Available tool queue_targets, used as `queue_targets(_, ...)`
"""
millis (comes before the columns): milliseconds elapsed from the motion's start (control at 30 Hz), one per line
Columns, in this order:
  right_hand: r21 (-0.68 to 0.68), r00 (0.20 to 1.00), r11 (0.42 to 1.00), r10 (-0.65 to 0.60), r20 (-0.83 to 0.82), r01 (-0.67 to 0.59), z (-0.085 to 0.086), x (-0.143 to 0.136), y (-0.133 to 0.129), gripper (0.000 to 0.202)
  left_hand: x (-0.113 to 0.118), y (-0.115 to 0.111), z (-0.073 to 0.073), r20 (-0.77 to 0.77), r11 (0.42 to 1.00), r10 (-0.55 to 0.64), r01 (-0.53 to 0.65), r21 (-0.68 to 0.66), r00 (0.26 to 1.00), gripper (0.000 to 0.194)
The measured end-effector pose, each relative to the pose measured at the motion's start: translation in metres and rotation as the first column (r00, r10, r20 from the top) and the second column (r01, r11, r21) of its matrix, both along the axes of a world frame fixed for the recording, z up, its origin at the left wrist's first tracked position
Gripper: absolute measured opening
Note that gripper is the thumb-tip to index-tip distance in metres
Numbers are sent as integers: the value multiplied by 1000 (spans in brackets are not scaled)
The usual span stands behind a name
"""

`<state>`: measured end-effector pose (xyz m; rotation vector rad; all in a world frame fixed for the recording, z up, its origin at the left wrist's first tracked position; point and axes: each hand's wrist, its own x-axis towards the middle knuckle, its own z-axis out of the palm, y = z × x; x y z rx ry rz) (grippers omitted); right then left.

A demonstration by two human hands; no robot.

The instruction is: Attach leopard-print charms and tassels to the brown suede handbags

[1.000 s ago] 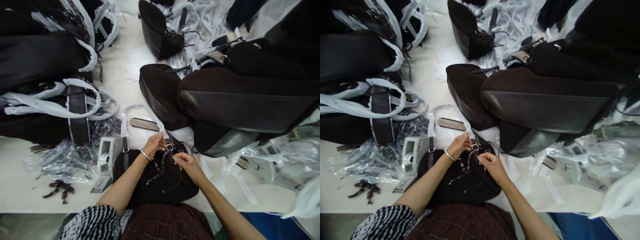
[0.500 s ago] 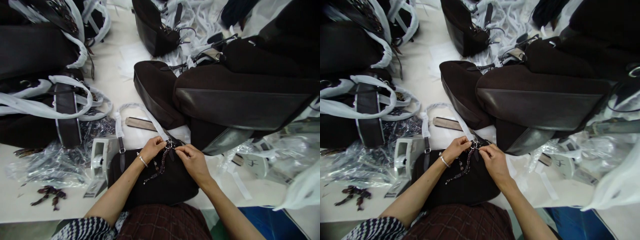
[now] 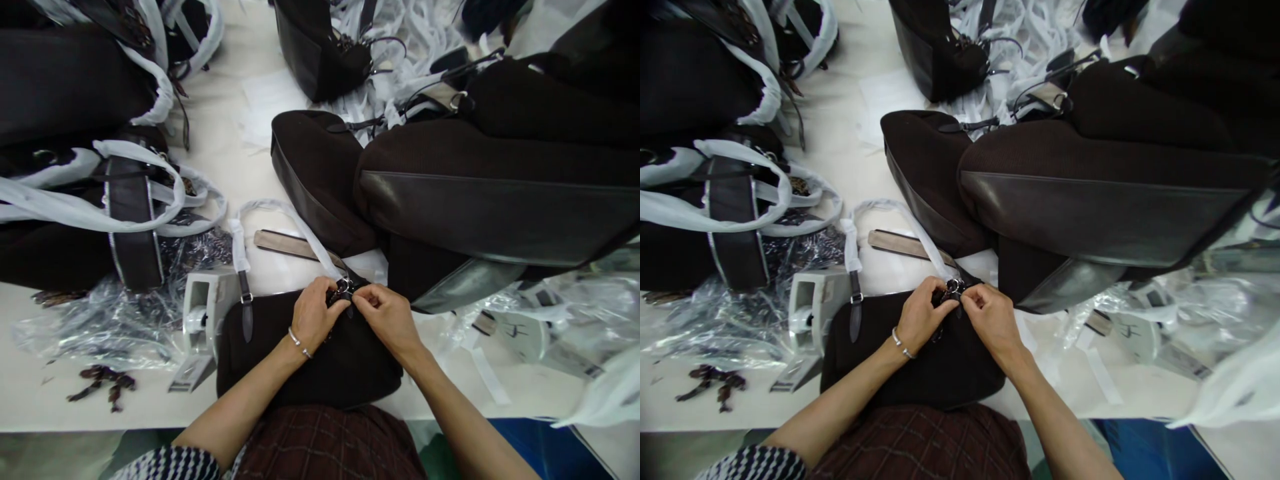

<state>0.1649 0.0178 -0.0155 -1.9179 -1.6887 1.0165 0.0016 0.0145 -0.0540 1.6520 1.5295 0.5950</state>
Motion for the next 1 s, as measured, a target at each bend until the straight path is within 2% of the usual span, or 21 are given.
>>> queue_targets(133,28,999,999,23,23,-24,0,-1,0,11,-1,4,-5,2,1000,21,-21,7,1000,8)
queue_targets(367,46,993,995,91,73,-94,-3,-9,0,11,-4,3,-10,-46,996,73,-75,-49,996,10)
queue_targets(567,80,976,984,146,164,-161,-5,-20,3,14,-10,8,-8,191,969,150,-105,-225,970,6)
queue_targets(767,78,963,976,187,195,-205,-5,-25,6,14,-13,5,0,264,975,138,-85,-204,954,4)
queue_targets(867,71,973,983,158,166,-171,-5,-25,7,14,-14,4,0,283,976,137,-81,-202,949,7)
queue_targets(1000,37,994,994,100,53,-102,-9,-22,7,11,-18,6,-3,386,976,100,-14,-219,917,15)
